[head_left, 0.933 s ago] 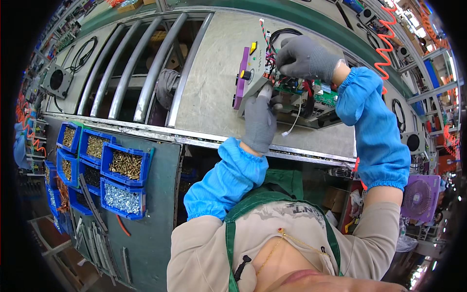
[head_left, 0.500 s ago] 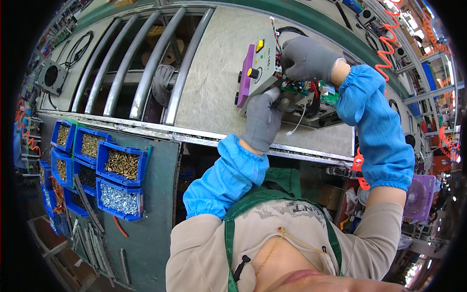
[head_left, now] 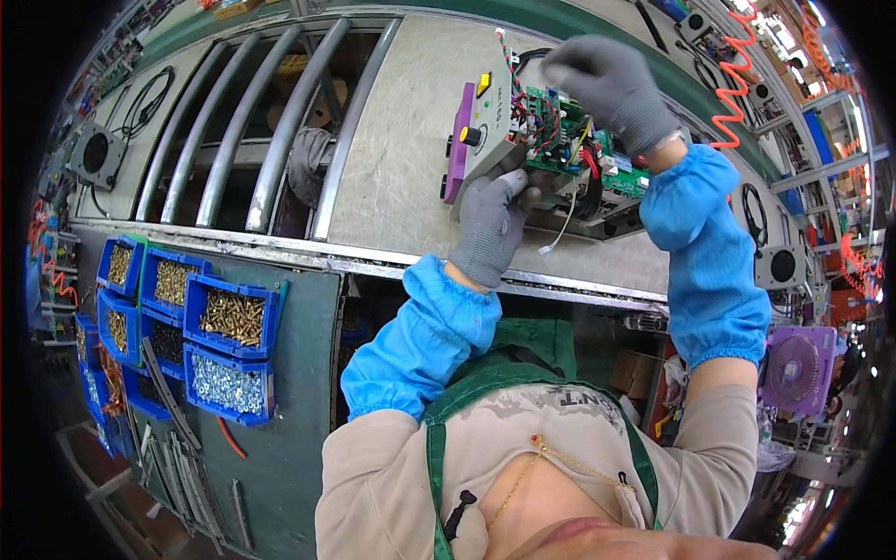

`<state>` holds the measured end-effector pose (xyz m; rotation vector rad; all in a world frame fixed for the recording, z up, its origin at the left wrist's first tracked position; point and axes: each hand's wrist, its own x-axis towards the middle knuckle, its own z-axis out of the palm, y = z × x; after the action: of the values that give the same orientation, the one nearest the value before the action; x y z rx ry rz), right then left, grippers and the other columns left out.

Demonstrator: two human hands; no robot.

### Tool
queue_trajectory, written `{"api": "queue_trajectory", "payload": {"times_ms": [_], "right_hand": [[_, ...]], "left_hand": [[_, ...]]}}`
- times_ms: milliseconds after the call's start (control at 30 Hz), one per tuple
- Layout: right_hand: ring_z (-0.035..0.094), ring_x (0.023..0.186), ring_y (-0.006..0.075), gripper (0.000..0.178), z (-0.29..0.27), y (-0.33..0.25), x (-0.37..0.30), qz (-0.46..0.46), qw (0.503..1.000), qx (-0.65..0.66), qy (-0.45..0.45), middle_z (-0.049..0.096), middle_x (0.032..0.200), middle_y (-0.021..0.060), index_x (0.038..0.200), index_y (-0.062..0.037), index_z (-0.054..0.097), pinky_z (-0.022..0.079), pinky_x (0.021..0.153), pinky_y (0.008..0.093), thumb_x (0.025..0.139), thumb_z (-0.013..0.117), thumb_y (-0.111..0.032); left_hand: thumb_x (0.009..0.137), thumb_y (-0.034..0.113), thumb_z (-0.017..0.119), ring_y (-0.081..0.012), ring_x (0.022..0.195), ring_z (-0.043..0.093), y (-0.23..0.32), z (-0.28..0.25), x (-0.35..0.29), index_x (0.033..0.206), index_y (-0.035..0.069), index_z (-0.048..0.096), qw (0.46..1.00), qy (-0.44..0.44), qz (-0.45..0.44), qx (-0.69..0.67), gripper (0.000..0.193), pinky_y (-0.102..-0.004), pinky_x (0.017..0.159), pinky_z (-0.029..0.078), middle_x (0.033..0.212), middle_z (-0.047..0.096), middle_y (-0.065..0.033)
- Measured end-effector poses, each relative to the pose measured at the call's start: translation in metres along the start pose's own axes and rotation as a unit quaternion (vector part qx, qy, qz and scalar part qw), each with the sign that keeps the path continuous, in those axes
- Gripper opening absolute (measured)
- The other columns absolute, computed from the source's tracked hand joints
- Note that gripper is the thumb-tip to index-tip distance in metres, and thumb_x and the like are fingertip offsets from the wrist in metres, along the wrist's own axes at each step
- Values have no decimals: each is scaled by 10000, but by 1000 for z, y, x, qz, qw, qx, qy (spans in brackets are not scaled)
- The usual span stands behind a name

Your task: The person secures screws into an electronic power module using a pneumatic screwdriver.

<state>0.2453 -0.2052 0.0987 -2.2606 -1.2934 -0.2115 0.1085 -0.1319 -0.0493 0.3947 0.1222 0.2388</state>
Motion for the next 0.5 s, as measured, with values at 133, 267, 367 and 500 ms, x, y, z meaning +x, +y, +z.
{"api": "queue_trajectory", "payload": {"times_ms": [133, 267, 367, 500], "right_hand": [[623, 780, 196, 365, 3, 5, 13, -84, 995, -41, 44, 617, 922, 72, 1189, -157, 585, 512, 684, 320, 828, 589, -100], [612, 858, 262, 220, 13, -15, 28, -173, 911, -375, -9, 564, 944, 50, 1030, -168, 654, 522, 669, 369, 825, 591, -115], [614, 848, 250, 121, 5, -3, 25, -198, 882, -428, 0, 569, 957, 50, 904, -141, 646, 526, 676, 373, 817, 576, -95], [608, 785, 324, 53, 12, 9, 19, -119, 928, -353, -17, 589, 860, 78, 836, -89, 597, 514, 677, 422, 811, 550, -90]], "left_hand": [[900, 72, 466, -157, 887, 586, 7, 10, -7, 1234, -8, 505, 998, -9, -21, 55, 346, -262, 743, 496, 1090, 604, -98], [893, 79, 483, -145, 880, 597, 17, 5, -9, 1265, -29, 475, 992, 11, -46, 117, 388, -234, 700, 503, 1068, 600, -95], [898, 106, 481, -133, 901, 585, 17, -1, -10, 1295, -39, 452, 981, -7, -33, 189, 424, -223, 725, 491, 1110, 592, -102], [909, 104, 457, -149, 908, 585, 3, 1, -4, 1319, -47, 416, 971, 23, 22, 236, 439, -254, 758, 469, 1119, 590, -121]]}}
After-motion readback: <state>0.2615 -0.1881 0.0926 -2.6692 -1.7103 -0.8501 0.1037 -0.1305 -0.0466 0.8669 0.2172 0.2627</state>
